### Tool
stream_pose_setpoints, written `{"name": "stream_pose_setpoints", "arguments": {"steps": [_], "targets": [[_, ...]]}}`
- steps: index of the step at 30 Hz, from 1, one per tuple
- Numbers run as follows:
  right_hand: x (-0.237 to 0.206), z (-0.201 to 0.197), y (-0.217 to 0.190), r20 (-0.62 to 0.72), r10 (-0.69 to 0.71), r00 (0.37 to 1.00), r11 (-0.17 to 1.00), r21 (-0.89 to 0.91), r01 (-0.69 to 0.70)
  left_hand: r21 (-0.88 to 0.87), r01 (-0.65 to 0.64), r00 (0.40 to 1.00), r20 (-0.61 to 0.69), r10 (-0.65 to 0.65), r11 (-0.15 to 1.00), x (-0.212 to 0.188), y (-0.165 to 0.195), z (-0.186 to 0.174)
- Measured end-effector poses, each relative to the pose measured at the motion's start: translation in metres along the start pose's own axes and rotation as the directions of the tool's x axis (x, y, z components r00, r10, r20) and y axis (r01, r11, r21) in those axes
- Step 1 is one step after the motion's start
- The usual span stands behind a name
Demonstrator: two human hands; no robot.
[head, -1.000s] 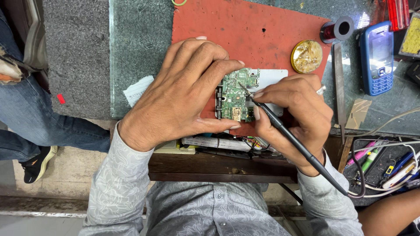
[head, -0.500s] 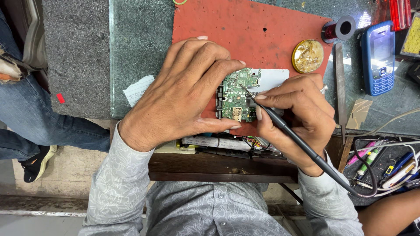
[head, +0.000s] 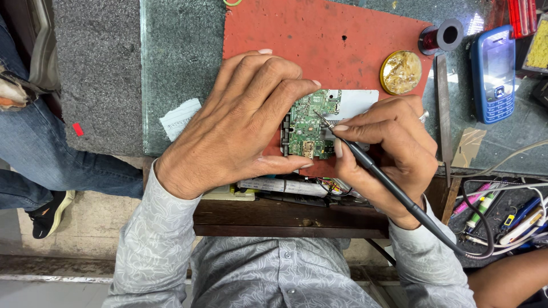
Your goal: The person holds a green circuit board steady on a red mat with one hand while using a soldering iron with the other, working on the board's components and occasionally repositioning the board and touching the iron to a small round tin on the bench.
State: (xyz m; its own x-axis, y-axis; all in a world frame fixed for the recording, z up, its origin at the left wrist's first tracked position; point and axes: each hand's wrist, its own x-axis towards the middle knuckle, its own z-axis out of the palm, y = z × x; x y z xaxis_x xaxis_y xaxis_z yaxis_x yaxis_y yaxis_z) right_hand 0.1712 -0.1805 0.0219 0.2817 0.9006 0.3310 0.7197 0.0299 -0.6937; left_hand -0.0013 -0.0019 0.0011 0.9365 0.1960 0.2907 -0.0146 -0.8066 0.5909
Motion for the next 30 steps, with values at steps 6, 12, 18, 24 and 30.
{"name": "stream_pose_setpoints", "arguments": {"steps": [6,12,18,24,30], "targets": [[-0.0002,0.0005,0.0017,0.007,-0.014,1.0,1.0,0.004,0.014,-0.012,0.001,1.0,-0.008,-0.002,1.0,0.0,0.0005,0.0006],[0.0001,0.0019,0.0028,0.001,-0.021,1.0,0.999,0.03,0.021,-0.019,0.004,1.0,-0.014,-0.004,1.0,0.0004,0.0008,0.0016],[0.0038,0.0009,-0.0005,0.003,-0.017,1.0,1.0,0.019,0.017,-0.013,0.002,1.0,-0.011,-0.002,1.0,0.0002,0.0004,0.0004],[0.0025,0.0012,0.0016,0.011,-0.03,0.999,0.999,0.021,0.029,-0.008,0.001,1.0,-0.008,-0.001,1.0,0.0003,0.0007,0.0002],[0.0008,0.0012,0.0031,-0.005,-0.03,1.0,1.0,-0.003,0.03,-0.011,0.001,1.0,0.0,-0.001,1.0,0.0006,0.0005,-0.0008]]}}
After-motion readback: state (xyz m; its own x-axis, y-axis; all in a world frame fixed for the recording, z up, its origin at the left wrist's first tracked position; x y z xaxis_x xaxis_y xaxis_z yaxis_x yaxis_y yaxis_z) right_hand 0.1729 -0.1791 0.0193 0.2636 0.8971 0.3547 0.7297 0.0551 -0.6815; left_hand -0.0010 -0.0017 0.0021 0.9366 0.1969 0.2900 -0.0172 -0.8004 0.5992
